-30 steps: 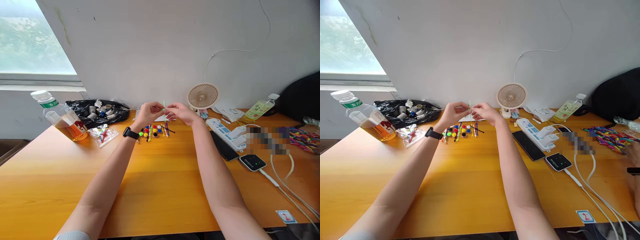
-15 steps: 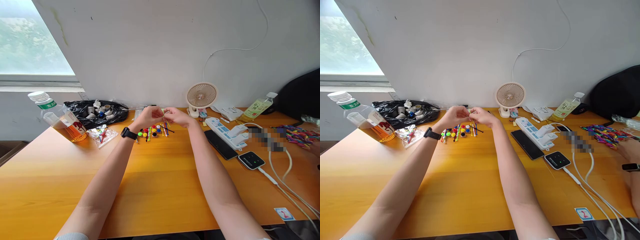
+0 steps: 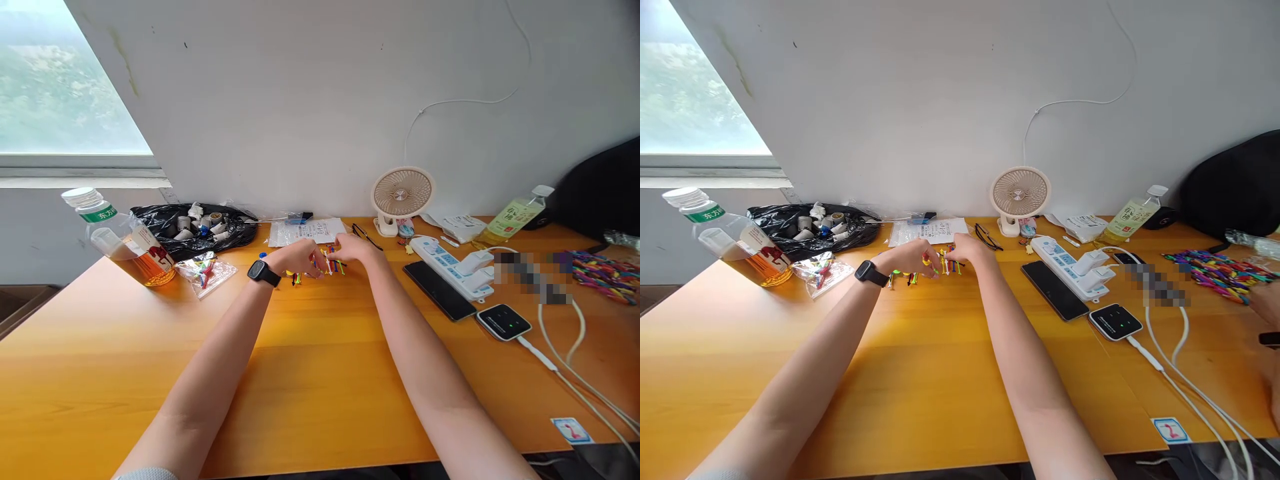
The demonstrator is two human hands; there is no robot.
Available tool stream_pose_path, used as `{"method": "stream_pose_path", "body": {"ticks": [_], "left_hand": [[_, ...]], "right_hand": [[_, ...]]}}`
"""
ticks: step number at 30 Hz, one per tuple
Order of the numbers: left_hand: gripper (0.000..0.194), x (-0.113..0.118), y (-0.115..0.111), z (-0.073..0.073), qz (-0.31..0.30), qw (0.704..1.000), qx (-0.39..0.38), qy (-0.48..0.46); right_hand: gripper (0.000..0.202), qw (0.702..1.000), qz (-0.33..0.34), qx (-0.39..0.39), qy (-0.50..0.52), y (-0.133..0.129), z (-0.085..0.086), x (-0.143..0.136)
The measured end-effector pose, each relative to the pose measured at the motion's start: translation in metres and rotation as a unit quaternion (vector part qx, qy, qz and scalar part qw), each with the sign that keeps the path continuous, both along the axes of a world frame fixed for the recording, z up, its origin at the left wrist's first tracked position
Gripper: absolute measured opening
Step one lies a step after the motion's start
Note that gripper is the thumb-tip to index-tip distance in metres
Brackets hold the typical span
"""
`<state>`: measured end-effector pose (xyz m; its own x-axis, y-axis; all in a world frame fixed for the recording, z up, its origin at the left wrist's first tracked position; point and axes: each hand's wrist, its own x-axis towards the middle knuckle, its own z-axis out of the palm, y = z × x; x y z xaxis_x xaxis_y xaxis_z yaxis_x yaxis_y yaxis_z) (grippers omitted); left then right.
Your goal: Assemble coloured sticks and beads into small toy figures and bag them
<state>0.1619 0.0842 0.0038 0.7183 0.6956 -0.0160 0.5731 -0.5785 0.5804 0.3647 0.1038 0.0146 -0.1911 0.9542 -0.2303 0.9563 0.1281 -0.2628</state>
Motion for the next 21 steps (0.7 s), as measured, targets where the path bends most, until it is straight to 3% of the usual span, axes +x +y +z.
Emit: {"method": "stream_pose_path", "body": {"ticks": [3,7,21], "left_hand": [[0.017,-0.002,0.003,-0.003,0.003,1.0,0.007,0.009],[0.018,-0.002,0.005,-0.006,-0.004,1.0,-0.002,0.001],[0.023,0.007,0.001,-0.017,0.025,0.998,-0.026,-0.052]], "right_hand": [[0.065,1.0,-0.004,-0.012,-0.023,-0.004,-0.003,-0.007],[0.071,0.999,-0.01,-0.031,-0.042,-0.008,-0.005,-0.015],[0.046,0.999,0.018,-0.038,-0.025,-0.004,-0.012,-0.007]]}}
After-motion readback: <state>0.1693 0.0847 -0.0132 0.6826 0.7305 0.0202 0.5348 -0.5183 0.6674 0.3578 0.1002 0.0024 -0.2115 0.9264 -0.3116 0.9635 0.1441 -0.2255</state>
